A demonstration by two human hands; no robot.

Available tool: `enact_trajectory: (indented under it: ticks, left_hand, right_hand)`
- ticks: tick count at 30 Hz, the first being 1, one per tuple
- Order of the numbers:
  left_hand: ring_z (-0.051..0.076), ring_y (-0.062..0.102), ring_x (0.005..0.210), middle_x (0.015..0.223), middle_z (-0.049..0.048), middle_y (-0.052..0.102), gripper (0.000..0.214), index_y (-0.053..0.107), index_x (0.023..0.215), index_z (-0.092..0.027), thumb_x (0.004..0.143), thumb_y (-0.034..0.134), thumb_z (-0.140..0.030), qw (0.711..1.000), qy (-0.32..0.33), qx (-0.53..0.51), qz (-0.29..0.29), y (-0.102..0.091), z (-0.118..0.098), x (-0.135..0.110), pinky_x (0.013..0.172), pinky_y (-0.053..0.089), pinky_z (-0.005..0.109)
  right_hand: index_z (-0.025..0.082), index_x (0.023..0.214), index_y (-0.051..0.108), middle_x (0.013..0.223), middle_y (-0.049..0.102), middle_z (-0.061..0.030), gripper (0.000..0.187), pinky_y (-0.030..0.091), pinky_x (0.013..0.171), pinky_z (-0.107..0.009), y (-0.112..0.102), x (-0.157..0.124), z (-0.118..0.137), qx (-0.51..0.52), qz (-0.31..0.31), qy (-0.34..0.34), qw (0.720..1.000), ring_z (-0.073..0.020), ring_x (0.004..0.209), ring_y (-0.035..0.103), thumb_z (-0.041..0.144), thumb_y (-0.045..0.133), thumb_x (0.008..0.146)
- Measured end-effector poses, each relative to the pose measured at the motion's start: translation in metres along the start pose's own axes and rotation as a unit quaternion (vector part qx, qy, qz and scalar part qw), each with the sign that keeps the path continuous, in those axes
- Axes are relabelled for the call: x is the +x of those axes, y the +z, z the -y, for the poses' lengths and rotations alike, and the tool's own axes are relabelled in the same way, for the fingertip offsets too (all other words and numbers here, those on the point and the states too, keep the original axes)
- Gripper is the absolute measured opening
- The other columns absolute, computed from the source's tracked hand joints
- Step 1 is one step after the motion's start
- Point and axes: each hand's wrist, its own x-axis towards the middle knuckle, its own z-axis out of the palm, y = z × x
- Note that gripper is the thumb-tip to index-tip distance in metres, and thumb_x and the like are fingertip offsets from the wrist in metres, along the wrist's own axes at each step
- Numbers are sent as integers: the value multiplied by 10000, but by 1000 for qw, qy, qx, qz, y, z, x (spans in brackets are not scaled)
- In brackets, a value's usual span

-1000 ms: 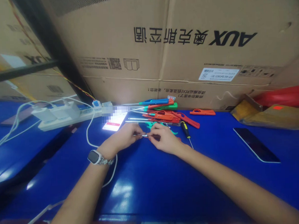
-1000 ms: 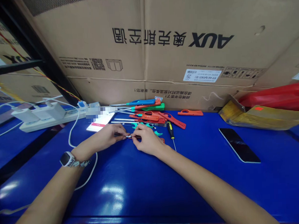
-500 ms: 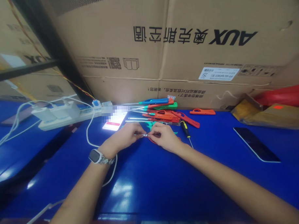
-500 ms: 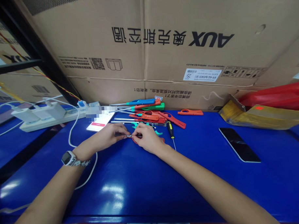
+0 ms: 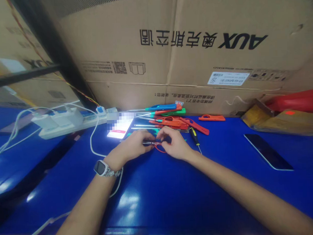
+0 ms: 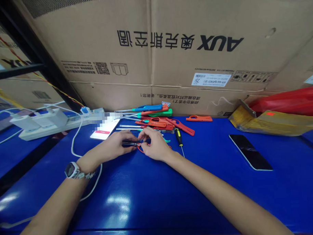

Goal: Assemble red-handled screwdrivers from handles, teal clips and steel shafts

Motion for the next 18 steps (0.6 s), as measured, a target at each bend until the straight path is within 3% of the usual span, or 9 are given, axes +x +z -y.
enact_trajectory:
  ticks: [5,12,18]
  left_hand:
    - [225,654,931,1016,62,717,244,739,1057,-182,819,690,-204,1000,13,25,9,3,-2,1,851,492,331]
    - [220,656,907,998,75,712,210,752,1050,-181,892,627,-240,999,25,37,-19,8,-6,3,832,494,331]
    - [185,647,820,926,67,712,151,771,961,-169,915,634,-211,999,37,11,-31,14,0,9,786,489,302]
  right_hand:
    - [184,806,592,783,635,-2,200,459,693,-275,-16,6,-1,36,-33,12,999,-146,737,590,47,465,733]
    - [174,848,639,870,678,-41,200,474,732,-302,-45,-18,1,-96,-1,27,995,-174,816,627,41,506,779]
    - [188,985,697,949,642,-61,117,477,846,-375,-37,-38,0,-187,40,7,981,-202,899,598,206,640,884]
